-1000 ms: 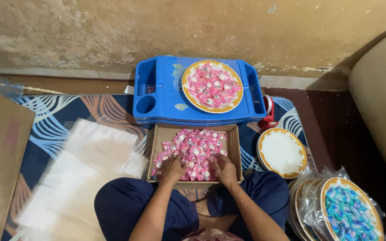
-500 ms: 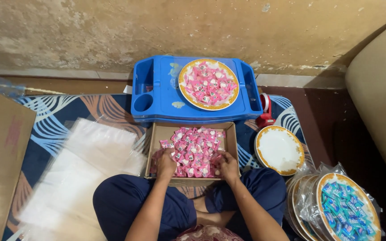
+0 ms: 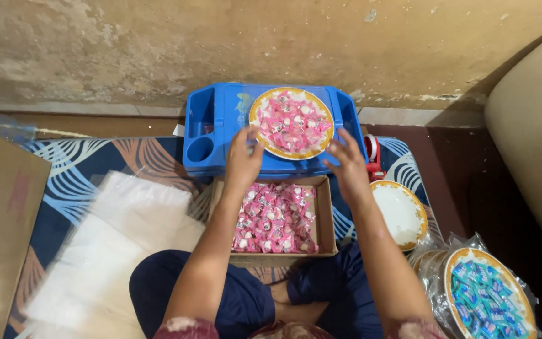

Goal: The person is sorting and arranging small pink packets of food into boxes and onto plates for packaging.

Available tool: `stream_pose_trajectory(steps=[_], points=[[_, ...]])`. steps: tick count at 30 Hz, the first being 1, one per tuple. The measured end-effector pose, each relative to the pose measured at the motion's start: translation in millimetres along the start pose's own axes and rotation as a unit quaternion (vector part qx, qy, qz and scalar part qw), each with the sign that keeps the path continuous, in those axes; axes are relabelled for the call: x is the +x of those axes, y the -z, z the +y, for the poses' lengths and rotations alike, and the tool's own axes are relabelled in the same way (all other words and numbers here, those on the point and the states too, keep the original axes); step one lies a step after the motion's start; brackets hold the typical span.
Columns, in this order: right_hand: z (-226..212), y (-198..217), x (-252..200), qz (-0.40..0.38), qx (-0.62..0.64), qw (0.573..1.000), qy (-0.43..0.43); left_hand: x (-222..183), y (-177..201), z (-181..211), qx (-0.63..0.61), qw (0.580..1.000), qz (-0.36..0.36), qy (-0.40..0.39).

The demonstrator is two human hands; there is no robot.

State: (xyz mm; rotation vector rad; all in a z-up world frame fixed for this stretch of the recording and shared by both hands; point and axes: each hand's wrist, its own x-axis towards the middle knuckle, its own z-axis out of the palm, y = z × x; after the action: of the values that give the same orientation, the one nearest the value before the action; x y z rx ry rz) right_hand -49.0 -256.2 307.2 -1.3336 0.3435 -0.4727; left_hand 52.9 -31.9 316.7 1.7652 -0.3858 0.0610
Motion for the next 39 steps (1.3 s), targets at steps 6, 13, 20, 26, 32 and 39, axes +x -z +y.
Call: stream_pose_trajectory(steps=[6,13,20,26,32,39], points=[[191,72,-45,-0.061,-0.368,0.918,-0.138,-95,-4,-159,0.237,0.934,-0.16,0.214],[284,90,-81,-0.231,-0.684,0.689,-0.066,-140,-22,-313,0.439,0.806,-0.289,0.272],[228,69,-90,-0.193,-0.582,0.77,-0.177,-142,-25,-302,0.389,0.83,-0.328,0.228],[199,53,-101,-0.127,-0.569,0.801,-0.133,-140,-28,-309,0.356,0.842,-0.326,0.24],[205,57,-104,-0.078,-0.554,0.821,-0.11,-137,-26,-283,0.37,0.844,-0.279,0.271],[212,60,-111,0.023,-0.463,0.886,-0.013,-121,-3,-191,0.314,0.898,-0.125,0.282]])
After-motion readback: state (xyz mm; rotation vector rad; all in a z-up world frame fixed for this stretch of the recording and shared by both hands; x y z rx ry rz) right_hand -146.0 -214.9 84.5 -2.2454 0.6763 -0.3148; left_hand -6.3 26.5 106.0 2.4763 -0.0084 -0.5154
